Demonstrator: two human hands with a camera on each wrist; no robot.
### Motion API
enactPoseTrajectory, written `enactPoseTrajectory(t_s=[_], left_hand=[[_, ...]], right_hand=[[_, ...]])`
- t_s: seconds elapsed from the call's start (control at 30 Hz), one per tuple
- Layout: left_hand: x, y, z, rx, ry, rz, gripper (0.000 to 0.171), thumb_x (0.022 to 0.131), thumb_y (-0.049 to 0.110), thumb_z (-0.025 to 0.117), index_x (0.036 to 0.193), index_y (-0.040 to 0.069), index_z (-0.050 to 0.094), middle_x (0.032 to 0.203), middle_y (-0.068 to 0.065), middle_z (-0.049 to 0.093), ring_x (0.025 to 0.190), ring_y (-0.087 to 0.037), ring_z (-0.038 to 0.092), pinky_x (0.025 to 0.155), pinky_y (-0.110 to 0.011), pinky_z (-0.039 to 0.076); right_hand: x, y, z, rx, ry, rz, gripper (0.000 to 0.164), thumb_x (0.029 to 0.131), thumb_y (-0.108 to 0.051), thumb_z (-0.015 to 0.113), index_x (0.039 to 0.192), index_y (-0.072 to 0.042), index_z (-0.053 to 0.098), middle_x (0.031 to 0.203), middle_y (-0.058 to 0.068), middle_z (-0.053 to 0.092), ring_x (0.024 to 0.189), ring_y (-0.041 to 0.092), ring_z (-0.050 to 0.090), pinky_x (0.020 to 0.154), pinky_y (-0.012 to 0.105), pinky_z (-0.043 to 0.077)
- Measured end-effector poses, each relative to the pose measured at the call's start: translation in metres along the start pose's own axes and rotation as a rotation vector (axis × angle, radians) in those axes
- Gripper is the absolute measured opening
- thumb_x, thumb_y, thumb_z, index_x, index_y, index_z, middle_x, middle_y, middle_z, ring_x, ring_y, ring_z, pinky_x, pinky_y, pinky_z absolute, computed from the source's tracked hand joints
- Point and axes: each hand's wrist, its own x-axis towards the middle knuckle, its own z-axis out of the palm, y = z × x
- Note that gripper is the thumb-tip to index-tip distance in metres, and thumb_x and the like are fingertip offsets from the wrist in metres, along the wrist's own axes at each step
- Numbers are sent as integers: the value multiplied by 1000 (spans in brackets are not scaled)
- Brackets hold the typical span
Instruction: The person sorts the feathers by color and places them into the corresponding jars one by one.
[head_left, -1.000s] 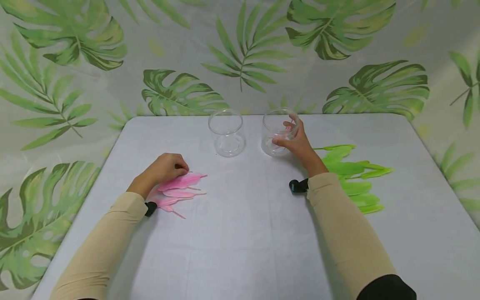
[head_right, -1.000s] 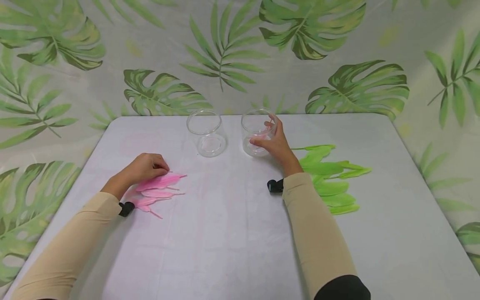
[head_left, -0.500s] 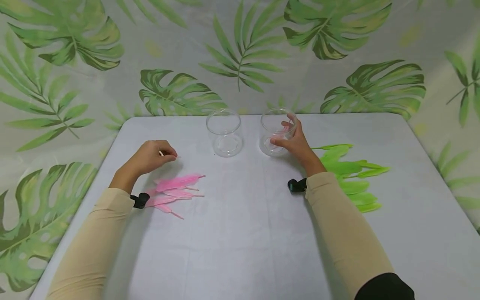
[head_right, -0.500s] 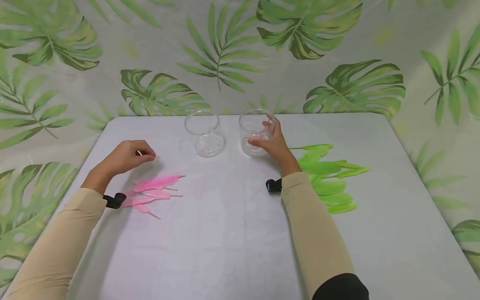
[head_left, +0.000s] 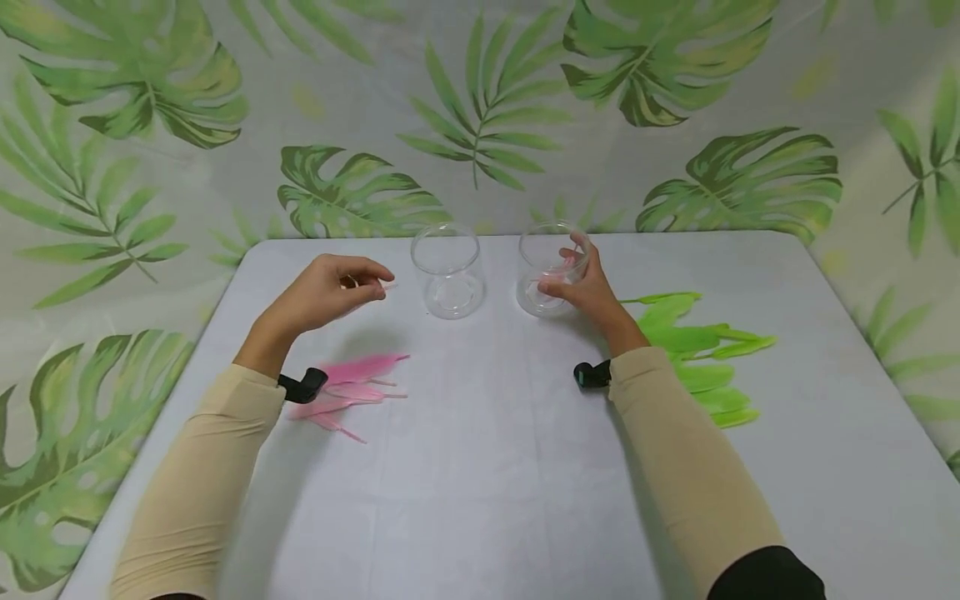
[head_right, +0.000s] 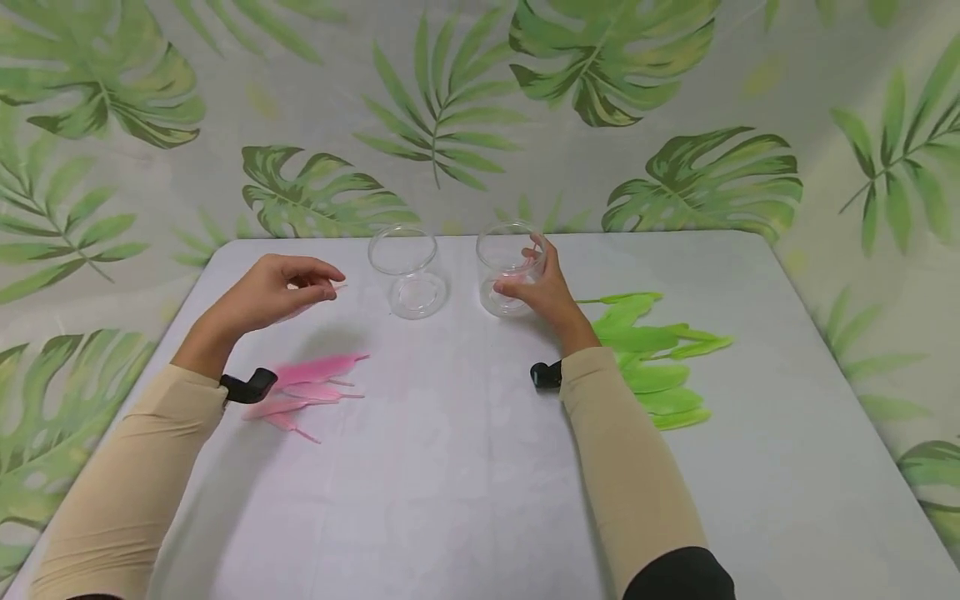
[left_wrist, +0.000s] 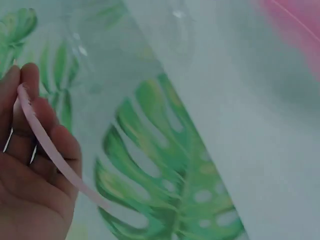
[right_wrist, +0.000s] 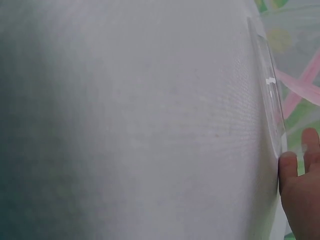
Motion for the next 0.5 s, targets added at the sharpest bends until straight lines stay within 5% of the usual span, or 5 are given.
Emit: enactPoseTrajectory(t_s=[0.27,0.5], left_hand=[[29,62,27,-163,-92,197,21,94,15,69,113,7,74,105,-5,73,77,-13,55,65,-24,45],[53,100,64,-239,-195,335,25,93,7,67,117,2,71,103,-12,75,81,-18,65,68,-24,50]], right_hand=[[-2,-8,1,-4,0,-11,100,82,-1,75,157,-11,9,160,22,27,148,37,29,123,47,24],[-5,-7,3,-15,8,1,98,84,-5,75,157,-11,10,160,21,29,148,37,29,124,47,24]])
